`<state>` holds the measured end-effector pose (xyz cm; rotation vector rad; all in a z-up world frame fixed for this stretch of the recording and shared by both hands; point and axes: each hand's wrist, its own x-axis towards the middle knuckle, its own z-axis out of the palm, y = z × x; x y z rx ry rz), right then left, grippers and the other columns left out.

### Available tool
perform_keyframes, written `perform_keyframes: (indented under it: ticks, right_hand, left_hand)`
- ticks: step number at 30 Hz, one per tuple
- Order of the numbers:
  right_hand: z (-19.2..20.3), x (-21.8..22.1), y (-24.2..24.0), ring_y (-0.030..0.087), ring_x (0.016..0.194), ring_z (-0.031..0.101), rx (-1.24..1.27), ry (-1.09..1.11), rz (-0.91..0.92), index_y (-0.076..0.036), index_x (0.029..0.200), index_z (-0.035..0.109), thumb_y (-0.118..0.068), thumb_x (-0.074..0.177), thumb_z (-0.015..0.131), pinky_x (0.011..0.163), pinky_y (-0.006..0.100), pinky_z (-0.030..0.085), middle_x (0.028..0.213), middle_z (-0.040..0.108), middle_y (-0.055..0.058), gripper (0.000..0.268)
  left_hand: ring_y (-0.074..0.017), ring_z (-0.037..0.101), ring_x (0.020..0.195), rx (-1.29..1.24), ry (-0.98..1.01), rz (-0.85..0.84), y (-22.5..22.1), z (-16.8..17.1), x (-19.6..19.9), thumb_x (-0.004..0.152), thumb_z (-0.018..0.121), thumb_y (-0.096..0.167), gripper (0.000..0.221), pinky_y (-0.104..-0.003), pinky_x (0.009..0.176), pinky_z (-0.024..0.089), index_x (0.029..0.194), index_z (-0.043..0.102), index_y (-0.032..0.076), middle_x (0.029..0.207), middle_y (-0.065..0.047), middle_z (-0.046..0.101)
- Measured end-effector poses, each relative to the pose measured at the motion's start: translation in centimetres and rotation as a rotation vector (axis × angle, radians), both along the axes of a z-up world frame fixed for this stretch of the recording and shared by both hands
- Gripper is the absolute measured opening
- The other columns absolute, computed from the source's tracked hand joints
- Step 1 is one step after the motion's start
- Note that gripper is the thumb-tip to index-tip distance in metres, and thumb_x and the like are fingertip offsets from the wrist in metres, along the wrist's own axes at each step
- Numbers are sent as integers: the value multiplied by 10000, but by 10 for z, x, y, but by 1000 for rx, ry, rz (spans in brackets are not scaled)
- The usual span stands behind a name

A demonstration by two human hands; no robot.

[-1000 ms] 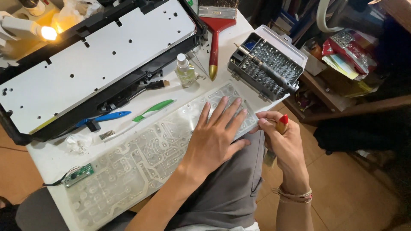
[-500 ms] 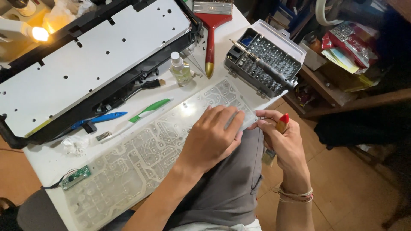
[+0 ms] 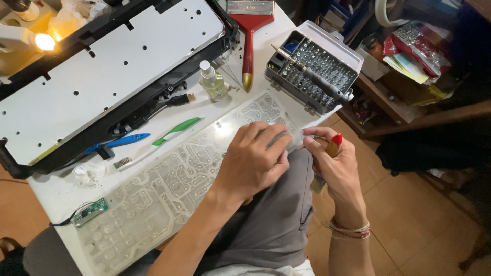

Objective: Cleaning a keyboard membrane using a brush and a cloth.

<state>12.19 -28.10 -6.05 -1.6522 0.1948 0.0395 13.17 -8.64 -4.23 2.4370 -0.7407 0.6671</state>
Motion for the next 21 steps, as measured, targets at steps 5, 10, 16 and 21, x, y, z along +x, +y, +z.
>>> perform_keyframes:
  ticks: [5,10,16,21]
  right_hand:
    - [16,5,8,53,407,428,24,51,-49,44,1087,706,-86,927,714,369,203,369,690,670,126,207]
    - [16,9,19,32,434,436,15,73,-93,56,1044,698,-62,894,760,372,187,340,670,689,111,201]
    - [8,9,16,56,455,452,-84,33,-104,61,1003,703,-77,873,776,358,205,358,655,691,132,204]
    - [38,4,16,66,459,443,-120,136,-52,73,959,707,-13,791,752,383,197,330,592,667,149,194]
  left_hand:
    - [-232,572,1059,48,36,-19,0,-7,-1,825,719,217,231,-398,957,477,1040,759,144,1106,-35,681]
    - [-219,577,1077,30,114,-37,3,-1,2,903,677,223,187,-388,972,466,1046,762,137,1117,-27,692]
    - [-277,638,1078,34,177,53,8,5,32,920,655,55,229,-425,925,540,1133,740,63,1151,-124,686]
    - [-379,664,1062,-69,502,139,11,-19,65,930,681,224,363,-487,910,543,1243,685,41,1124,-148,658]
